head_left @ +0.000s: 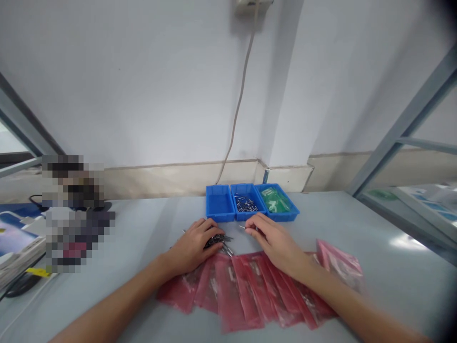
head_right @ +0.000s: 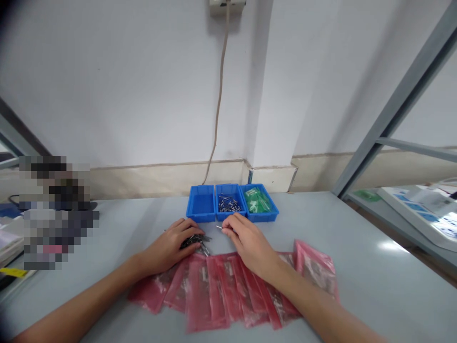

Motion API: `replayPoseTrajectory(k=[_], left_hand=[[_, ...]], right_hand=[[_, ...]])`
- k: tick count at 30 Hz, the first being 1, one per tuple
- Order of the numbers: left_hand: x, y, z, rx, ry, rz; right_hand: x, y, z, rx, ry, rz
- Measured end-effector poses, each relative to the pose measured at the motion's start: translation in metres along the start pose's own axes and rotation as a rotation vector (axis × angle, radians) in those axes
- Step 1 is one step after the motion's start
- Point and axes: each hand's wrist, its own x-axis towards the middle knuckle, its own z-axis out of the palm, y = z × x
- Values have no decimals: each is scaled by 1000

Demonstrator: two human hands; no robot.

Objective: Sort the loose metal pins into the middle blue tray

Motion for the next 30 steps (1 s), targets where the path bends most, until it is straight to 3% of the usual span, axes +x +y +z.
replayPoseTrajectory(k=[30], left_hand=[[-1, -1, 1, -3, 23, 8]], right_hand=[[-2, 1, 2, 7, -14, -11]])
